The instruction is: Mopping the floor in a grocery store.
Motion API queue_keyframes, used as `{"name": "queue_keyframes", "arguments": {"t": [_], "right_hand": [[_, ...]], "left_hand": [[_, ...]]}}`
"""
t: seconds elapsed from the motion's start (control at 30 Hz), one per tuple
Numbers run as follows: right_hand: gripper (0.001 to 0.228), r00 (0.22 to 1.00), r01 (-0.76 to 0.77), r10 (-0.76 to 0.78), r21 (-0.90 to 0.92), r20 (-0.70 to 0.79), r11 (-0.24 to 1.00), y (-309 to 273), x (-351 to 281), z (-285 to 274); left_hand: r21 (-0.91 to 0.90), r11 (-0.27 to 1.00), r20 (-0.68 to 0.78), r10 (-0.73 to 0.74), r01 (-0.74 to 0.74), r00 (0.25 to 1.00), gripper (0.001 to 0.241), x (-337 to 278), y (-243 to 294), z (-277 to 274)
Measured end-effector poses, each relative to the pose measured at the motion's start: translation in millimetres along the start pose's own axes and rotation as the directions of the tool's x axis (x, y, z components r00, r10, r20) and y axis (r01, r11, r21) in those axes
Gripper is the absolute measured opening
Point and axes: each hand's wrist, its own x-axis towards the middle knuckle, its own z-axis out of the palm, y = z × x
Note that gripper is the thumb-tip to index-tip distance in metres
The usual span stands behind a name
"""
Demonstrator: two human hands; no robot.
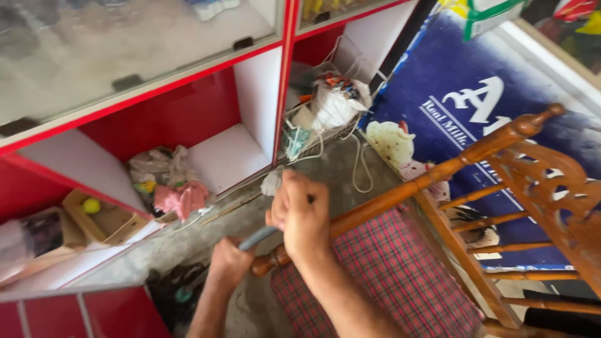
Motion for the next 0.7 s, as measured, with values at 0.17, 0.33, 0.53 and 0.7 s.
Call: {"name": "queue_keyframes", "arguments": {"t": [0.17, 0.33, 0.53, 0.7], "right_hand": [[0.031, 0.984, 0.128, -0.108, -0.147, 0.139, 0.981, -62.5, 5.0, 32.2], [0.03, 0.938, 0.281, -0.14, -0.463, 0.316, 0.84, -80.8, -18.9, 38.2], [0.041, 0.897, 0.382, -0.222, -0.422, 0.381, 0.822, -68.1, -43.0, 31.5], [0.042, 0.903, 0.352, -0.282, -0.18, 0.325, 0.919, -58.7, -59.1, 60.4]], "left_hand": [[-0.318, 0.941, 0.083, -0.095, 0.116, 0.992, 0.03, -13.3, 118.3, -34.3], [-0.484, 0.867, -0.032, 0.116, -0.117, 0.993, 0.052, 12.3, 136.1, 15.8], [-0.397, 0.91, 0.274, 0.238, -0.116, 0.932, 0.033, -11.8, 152.7, -27.2], [-0.195, 0.956, 0.2, 0.257, -0.219, 0.946, 0.023, -18.8, 113.7, -80.5]]}}
